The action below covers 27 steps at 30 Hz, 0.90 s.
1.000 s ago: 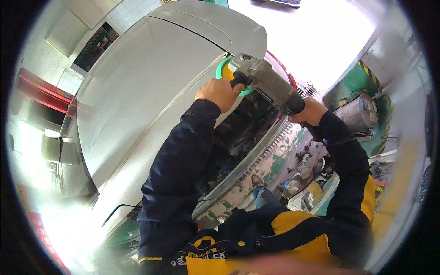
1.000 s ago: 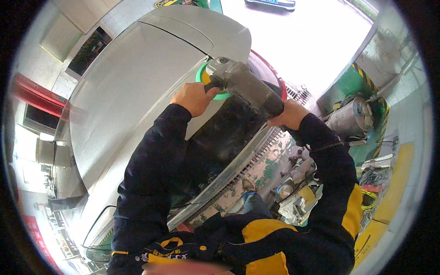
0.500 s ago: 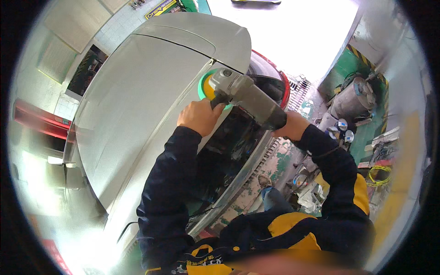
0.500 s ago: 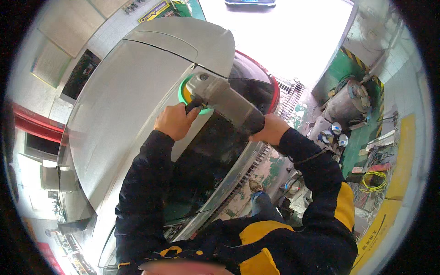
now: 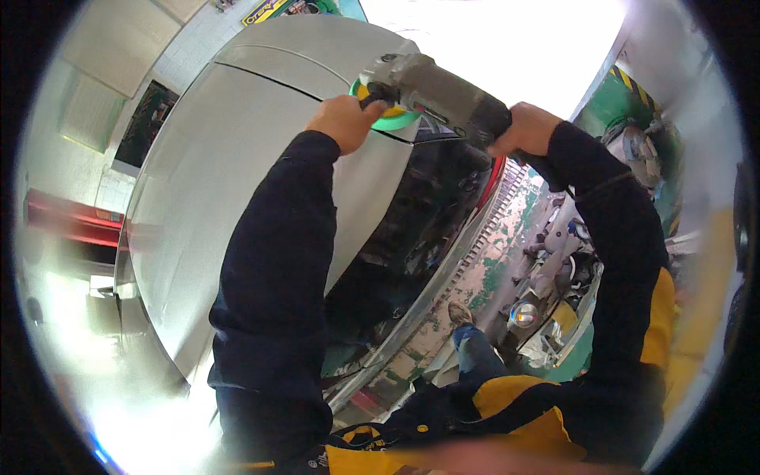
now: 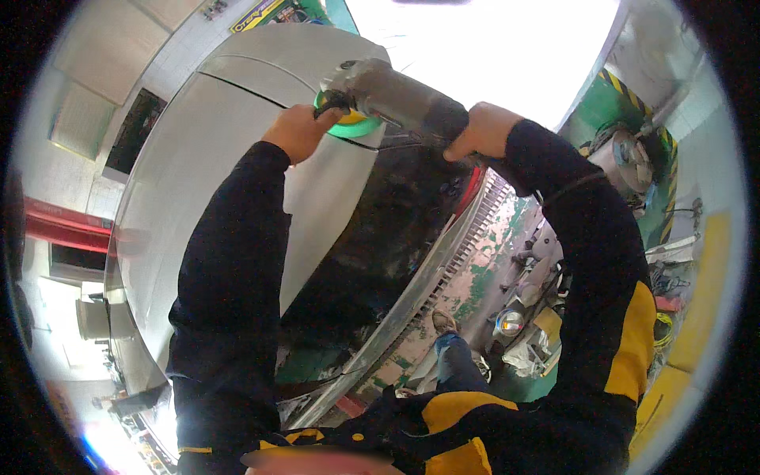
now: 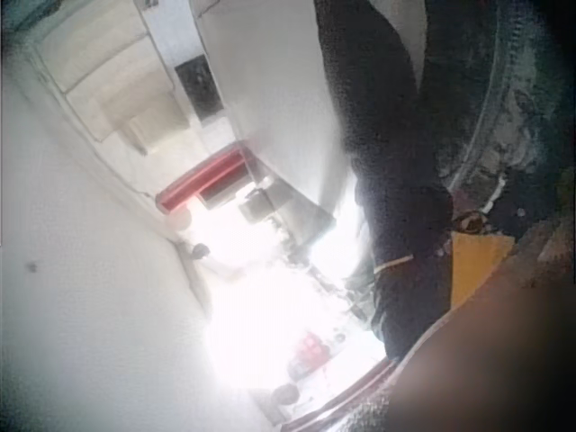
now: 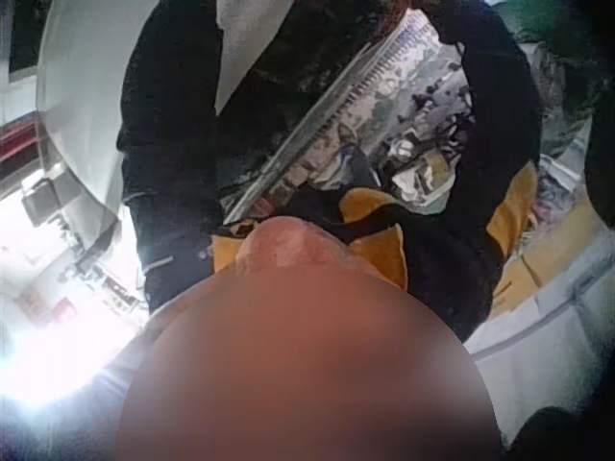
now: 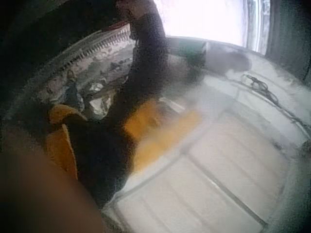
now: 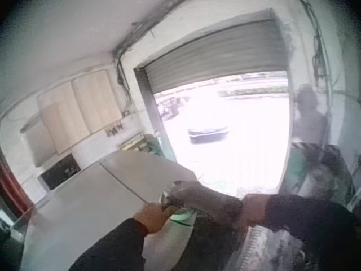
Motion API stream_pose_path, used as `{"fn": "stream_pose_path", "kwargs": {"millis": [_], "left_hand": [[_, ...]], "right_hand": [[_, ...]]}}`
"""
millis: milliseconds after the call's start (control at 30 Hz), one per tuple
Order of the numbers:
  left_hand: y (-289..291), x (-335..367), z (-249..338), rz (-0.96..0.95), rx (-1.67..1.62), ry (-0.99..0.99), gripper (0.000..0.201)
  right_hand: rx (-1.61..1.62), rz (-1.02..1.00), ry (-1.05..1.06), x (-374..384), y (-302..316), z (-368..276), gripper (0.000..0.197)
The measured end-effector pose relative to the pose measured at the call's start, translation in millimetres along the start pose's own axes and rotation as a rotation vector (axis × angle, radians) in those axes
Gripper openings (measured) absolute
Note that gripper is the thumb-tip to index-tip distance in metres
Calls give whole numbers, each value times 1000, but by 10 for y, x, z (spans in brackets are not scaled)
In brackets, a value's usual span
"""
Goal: The person uses a rotary polisher with a green pad to buff the rear trunk lid of a silver car. They apply polish from a bottle, spread it with a cloth, and continue polishing the surface in overlapping passes.
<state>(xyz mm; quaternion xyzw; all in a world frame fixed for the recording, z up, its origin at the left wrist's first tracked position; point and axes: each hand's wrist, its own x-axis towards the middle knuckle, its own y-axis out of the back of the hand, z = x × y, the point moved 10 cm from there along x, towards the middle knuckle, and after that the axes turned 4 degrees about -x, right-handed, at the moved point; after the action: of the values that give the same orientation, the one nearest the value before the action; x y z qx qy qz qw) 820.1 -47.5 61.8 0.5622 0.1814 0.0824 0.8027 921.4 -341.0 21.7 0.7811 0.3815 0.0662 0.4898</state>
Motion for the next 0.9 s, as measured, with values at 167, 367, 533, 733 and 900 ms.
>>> {"fn": "stream_pose_path", "kwargs": {"millis": [167, 367, 533, 733, 900], "left_hand": [[31, 240, -133, -32, -62, 13, 83], [36, 435, -1, 5, 43, -75, 85], [-51, 712, 283, -2, 119, -133, 86], [-19, 1020, 489, 4, 166, -152, 86], [-81, 1268, 699, -4, 213, -201, 86]], "right_hand": [[-57, -17, -23, 192, 99, -37, 65], [-44, -6, -36, 275, 89, 59, 66], [19, -24, -64, 291, 99, 350, 67], [89, 77, -70, 458, 96, 582, 55], [74, 107, -101, 569, 82, 844, 64]]}}
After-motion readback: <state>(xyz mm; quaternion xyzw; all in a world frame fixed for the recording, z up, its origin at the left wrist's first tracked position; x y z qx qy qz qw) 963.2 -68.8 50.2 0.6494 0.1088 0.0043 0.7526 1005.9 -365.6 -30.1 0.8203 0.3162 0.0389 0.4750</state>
